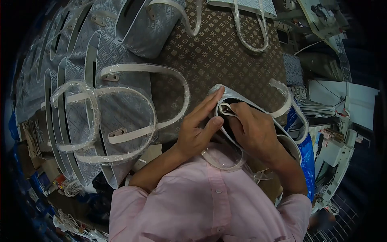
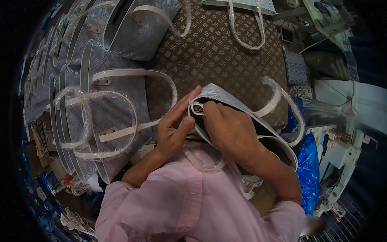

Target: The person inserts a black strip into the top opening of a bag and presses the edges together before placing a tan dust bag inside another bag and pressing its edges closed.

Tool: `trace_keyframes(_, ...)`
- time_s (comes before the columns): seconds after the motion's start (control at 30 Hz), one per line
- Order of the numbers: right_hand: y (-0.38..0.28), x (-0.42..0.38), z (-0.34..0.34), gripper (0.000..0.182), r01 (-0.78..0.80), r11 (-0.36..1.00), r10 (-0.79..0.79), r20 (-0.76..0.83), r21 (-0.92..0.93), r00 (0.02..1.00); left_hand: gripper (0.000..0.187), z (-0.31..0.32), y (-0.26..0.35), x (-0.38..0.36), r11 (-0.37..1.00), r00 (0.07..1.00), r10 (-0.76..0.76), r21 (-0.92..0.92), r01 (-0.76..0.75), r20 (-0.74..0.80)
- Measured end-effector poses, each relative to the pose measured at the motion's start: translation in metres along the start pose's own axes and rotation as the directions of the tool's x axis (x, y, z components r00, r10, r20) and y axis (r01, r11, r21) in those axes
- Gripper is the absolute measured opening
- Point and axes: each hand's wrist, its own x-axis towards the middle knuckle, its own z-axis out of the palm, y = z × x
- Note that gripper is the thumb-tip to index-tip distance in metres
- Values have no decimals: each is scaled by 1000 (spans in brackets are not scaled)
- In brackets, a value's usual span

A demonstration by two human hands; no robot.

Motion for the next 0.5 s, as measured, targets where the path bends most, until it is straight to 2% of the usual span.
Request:
trace_keyframes(0.13,-1,4,1,21,40,999,-40,5,15,999,58,11,-9,-7,990,991,-31,-138,13,-129)
trace_keyframes(0.2,-1,6,3,22,57,998,-56,-31,13,998,49,17,-15,-8,892,958,-81,-448,-54,-276)
trace_keyframes(0.27,-1,9,4,21,82,996,-82,5,-23,997,42,18,-19,-8,877,929,-115,-475,-71,-351)
trace_keyframes(0.33,-1,10,5,22,107,993,-109,-27,-39,994,44,14,-19,-9,931,950,-63,-360,-54,-304)
trace_keyframes(0.37,-2,11,4,22,111,993,-112,-2,-46,994,44,11,-19,-9,925,945,-71,-377,-58,-320)
trace_keyframes(0.43,-3,14,3,23,92,995,-92,-1,-46,996,44,5,-22,-9,973,974,42,-214,-91,-222)
trace_keyframes(0.5,-4,15,2,23,90,994,-88,28,-65,996,48,5,-24,-9,969,972,47,-227,-101,-230)
